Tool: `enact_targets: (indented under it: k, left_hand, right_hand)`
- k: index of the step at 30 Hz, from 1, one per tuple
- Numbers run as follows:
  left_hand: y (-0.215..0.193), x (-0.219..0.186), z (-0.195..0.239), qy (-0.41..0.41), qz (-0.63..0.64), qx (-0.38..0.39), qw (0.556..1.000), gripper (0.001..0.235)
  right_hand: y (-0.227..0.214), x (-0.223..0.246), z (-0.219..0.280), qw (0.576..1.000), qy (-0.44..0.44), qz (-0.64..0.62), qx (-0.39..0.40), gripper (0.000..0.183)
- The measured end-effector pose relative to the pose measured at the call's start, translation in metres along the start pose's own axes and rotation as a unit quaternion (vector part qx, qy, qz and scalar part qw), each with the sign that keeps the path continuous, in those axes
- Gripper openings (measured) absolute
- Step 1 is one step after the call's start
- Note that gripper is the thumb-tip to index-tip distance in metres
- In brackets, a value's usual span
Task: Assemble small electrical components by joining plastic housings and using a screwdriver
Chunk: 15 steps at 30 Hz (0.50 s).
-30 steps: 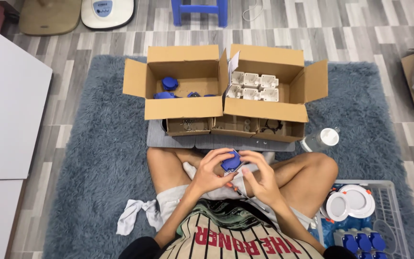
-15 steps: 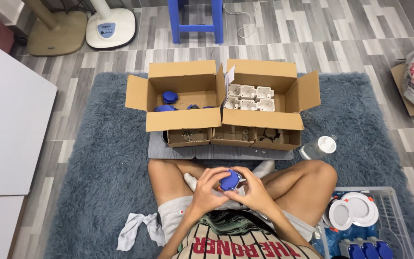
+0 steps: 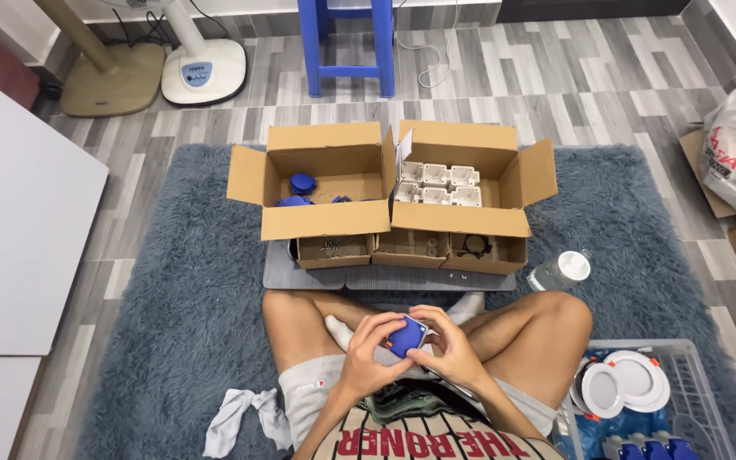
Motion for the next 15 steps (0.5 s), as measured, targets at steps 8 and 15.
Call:
enact_targets:
  k: [8, 15]
  left_hand:
    - [0.0, -0.009, -0.007, 0.004, 0.04, 0.023, 0.999, 0.063]
    - [0.019, 0.035, 0.014, -0.195, 0.203, 0.1, 0.954, 0.062]
  right_hand:
    - [-0.009, -0.009, 0.001, 0.998, 0.001, -0.059, -0.016, 0.054]
    - [-0.01, 0.005, 0.003, 0.997, -0.052, -0.056, 0.01, 0.055]
Point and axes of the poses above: each hand's wrist, its own z-axis away from the middle knuckle, its own y-axis out of the palm, x = y × z, the point moved 1 cm from there along -z, towards the middle knuckle, and after that the axes turned 5 degrees about y, right-handed, at the moved point
